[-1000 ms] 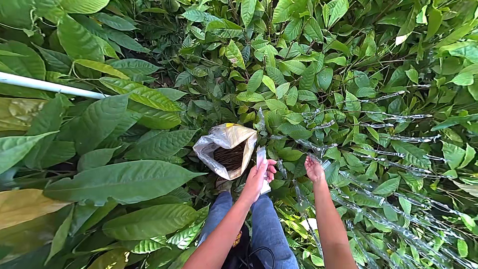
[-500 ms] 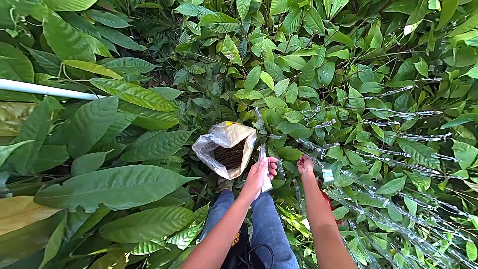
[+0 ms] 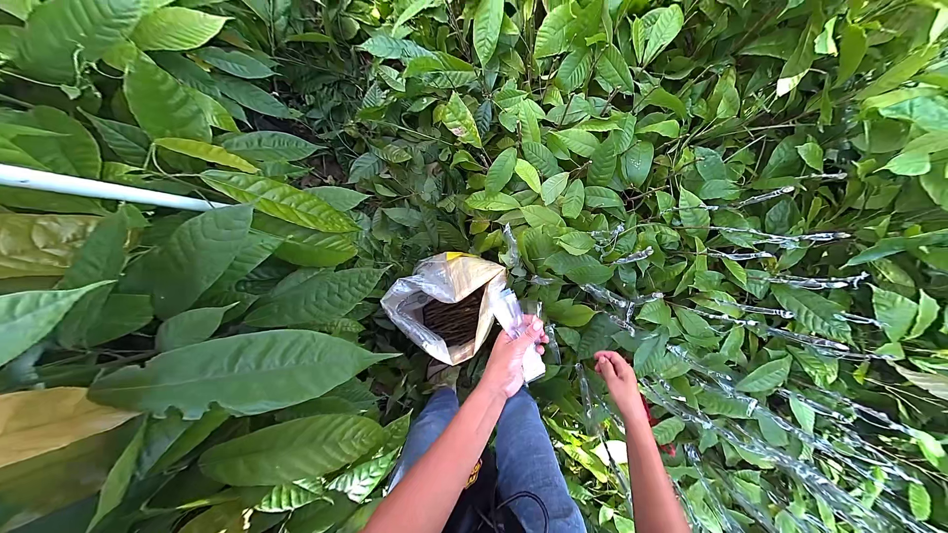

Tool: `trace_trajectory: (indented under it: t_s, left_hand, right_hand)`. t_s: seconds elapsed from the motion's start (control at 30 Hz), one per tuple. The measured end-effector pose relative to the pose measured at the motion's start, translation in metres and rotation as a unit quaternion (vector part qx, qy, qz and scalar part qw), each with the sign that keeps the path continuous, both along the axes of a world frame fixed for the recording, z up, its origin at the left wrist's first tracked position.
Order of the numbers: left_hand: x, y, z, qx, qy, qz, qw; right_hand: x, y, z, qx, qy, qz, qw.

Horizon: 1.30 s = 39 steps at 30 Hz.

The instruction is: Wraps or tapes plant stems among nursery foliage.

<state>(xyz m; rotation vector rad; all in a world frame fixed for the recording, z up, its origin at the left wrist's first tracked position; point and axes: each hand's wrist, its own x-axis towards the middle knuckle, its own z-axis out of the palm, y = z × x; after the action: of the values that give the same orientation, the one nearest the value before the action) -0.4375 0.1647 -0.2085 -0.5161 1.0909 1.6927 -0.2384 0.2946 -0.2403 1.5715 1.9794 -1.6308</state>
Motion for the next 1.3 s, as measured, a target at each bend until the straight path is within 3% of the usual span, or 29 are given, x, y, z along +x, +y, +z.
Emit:
trace_trajectory:
  t_s: [0.1, 0.17, 0.3, 0.43, 0.63, 0.8, 0.9, 1.1, 1.3]
  left_hand:
    - [0.009, 0.01, 0.007, -0.005, -0.02, 0.001, 1.0]
    - [0.015, 0.015, 0.01, 0.006, -0.019, -0.009, 1.0]
    - [0.023, 0.017, 0.008, 0.023, -0.029, -0.004, 0.999]
    - [0.028, 0.01, 0.002, 0.026, -0.004, -0.018, 0.999]
    - [0.034, 0.008, -0.004, 0.024, 0.095, -0.065, 0.993]
    - [0.024, 0.009, -0.004, 0.008, 0.17, -0.051, 0.984]
    - [0.02, 0.007, -0.002, -0.001, 0.18, -0.04, 0.983]
    - [0.018, 0.01, 0.005, -0.025, 0.154, 0.001, 0.988]
    - [0.007, 0.009, 0.014, -0.005, 0.173, 0.009, 0.985]
  right_hand:
    - [-0.029, -0.02, 0.04, 0.021, 0.161, -0.001, 0.987]
    - [-0.054, -0.028, 0.046, 0.038, 0.218, 0.026, 0.975]
    - [-0.078, -0.039, 0.036, 0.052, 0.239, 0.037, 0.969]
    - [-0.064, -0.037, 0.031, -0.017, 0.277, -0.007, 0.961]
    - [-0.058, -0.024, 0.036, -0.026, 0.253, 0.023, 0.967]
    - [-0.065, -0.025, 0.032, 0.014, 0.233, 0.044, 0.971]
    - [-0.067, -0.024, 0.036, 0.054, 0.21, 0.05, 0.975]
    - [-0.078, -0.011, 0.053, 0.122, 0.175, 0.166, 0.963]
    - [-0.09, 0.001, 0.059, 0.05, 0.198, 0.122, 0.971]
